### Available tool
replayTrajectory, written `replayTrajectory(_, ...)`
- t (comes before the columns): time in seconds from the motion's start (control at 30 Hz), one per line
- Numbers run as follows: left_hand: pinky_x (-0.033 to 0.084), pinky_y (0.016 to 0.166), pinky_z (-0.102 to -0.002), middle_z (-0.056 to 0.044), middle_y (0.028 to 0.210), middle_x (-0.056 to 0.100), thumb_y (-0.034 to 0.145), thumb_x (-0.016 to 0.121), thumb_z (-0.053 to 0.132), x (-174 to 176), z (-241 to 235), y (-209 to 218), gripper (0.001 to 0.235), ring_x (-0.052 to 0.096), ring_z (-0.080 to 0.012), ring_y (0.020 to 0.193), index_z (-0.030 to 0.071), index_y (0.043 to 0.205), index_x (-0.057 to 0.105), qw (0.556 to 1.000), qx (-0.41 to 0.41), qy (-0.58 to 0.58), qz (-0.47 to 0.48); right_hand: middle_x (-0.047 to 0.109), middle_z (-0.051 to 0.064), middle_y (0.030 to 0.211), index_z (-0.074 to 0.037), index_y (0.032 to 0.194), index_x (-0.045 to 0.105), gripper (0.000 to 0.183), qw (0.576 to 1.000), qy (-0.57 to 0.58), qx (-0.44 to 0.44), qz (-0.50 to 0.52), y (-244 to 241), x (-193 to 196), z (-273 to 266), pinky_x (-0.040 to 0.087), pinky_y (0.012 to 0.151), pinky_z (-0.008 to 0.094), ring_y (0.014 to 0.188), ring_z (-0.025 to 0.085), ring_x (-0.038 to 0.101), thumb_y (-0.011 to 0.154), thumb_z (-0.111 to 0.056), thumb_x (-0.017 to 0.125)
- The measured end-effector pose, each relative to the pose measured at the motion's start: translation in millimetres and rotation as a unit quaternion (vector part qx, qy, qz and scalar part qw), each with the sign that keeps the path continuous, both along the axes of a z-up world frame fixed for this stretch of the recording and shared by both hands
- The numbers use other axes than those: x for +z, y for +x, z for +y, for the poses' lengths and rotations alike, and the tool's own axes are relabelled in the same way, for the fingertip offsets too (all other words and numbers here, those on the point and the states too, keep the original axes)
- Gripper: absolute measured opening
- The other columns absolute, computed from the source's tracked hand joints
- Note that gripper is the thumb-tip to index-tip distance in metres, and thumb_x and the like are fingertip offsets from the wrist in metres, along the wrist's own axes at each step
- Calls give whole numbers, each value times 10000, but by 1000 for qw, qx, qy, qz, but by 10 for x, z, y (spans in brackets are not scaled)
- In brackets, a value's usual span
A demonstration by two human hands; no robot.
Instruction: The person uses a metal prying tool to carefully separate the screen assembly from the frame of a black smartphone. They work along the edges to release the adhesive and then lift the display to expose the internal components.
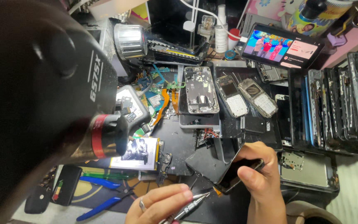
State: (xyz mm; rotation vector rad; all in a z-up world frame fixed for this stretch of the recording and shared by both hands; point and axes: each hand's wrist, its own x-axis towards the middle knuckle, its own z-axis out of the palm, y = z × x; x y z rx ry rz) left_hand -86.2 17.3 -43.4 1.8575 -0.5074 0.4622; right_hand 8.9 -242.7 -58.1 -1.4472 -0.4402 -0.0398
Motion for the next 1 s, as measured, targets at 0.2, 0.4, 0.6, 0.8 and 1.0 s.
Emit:
replayTrajectory(0.2,642,975,-336,-171,1221,759,984,684,178,-49,15,61,287,805,-276,1121,33,1228,720,998,-56,-9,12,736,116,769,90,926,747,548,1000,-2,7,9,13,22,3,468,644,283,678,170,667,835,-448,708)
replayTrajectory(0.4,603,997,-357,-193,1283,733,896,680,-6,-29,108,84,365,769,-301,1181,17,1260,707,990,-116,7,86,714,110,755,102,930,748,565,1000,-2,-2,16,5,20,11,447,620,279,655,159,636,835,-454,714)
replayTrajectory(0.6,628,995,-303,-127,1279,741,866,681,-106,16,65,147,412,766,-297,1226,10,1262,682,991,-114,61,36,751,130,806,99,937,749,558,1000,6,5,15,-4,6,10,492,664,292,701,185,689,832,-448,711)
replayTrajectory(0.8,657,973,-327,-145,1283,695,872,729,-84,-49,54,264,250,715,-347,1246,24,1063,610,979,-111,119,-119,758,133,792,94,924,754,555,1000,-12,-5,10,-4,-5,3,504,675,296,700,196,704,812,-447,705)
replayTrajectory(1.0,664,778,-312,-144,1211,737,794,758,-73,29,13,159,277,779,-263,1029,-9,1063,740,990,-62,124,33,764,140,793,108,951,756,570,1000,-6,6,22,-16,46,20,509,664,296,691,193,706,814,-443,699)
